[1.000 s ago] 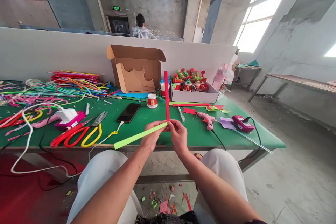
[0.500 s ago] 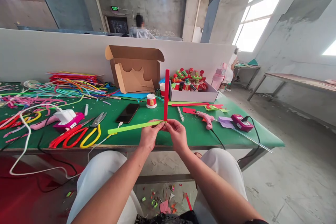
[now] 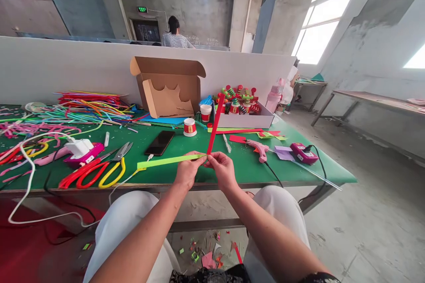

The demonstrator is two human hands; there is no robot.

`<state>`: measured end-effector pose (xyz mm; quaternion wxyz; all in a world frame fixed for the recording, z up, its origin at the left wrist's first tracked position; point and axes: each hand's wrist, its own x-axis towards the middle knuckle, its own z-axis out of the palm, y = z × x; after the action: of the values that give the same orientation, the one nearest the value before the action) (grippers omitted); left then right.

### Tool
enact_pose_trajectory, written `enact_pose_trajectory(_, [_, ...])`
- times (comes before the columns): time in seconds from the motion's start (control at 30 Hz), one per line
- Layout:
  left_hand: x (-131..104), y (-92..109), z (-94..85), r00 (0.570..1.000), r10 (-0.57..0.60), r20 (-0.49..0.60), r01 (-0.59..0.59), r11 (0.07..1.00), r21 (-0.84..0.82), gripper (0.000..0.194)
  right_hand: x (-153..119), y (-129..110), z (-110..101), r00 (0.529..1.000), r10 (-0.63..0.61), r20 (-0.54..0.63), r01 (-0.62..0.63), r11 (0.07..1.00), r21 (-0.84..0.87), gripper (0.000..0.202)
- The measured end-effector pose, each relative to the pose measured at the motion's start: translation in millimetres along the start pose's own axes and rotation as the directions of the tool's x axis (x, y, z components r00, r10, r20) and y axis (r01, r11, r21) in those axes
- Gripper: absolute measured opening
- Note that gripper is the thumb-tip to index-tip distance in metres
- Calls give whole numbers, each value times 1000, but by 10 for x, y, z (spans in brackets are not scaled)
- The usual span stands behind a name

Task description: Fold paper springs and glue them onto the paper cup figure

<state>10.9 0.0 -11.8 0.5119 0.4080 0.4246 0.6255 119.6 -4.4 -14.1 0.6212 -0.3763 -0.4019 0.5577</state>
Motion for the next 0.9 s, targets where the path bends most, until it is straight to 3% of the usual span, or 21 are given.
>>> enact_pose_trajectory(0.13, [66,56,-116,998,-25,53,18,992,129,29,15,-66,-40,985,147,91,-144,989,-35,31])
enact_pose_trajectory(0.23, [85,96,-158,993,-62,104,50,992,112,31,35,-139,-77,976,192,99,-189,981,-41,33])
enact_pose_trajectory(0.37, [70,125,-155,981,-99,168,99,995,10,33,53,-191,-91,983,183,30,-184,983,31,32])
enact_pose_trajectory(0.53, [29,88,-106,971,-162,175,173,983,-54,32,14,-125,-38,996,87,-1,-87,995,41,28])
enact_pose_trajectory(0.67, [20,38,-71,983,-99,154,109,992,-62,32,-22,-60,1,998,62,14,-62,998,9,29])
enact_pose_trajectory(0.8, [34,50,-82,998,-5,69,0,997,80,30,-15,-72,-16,996,80,48,-80,997,-11,30])
enact_pose_trajectory(0.9, [38,72,-88,997,11,73,-21,991,130,29,-6,-80,-27,995,70,74,-69,997,-18,29])
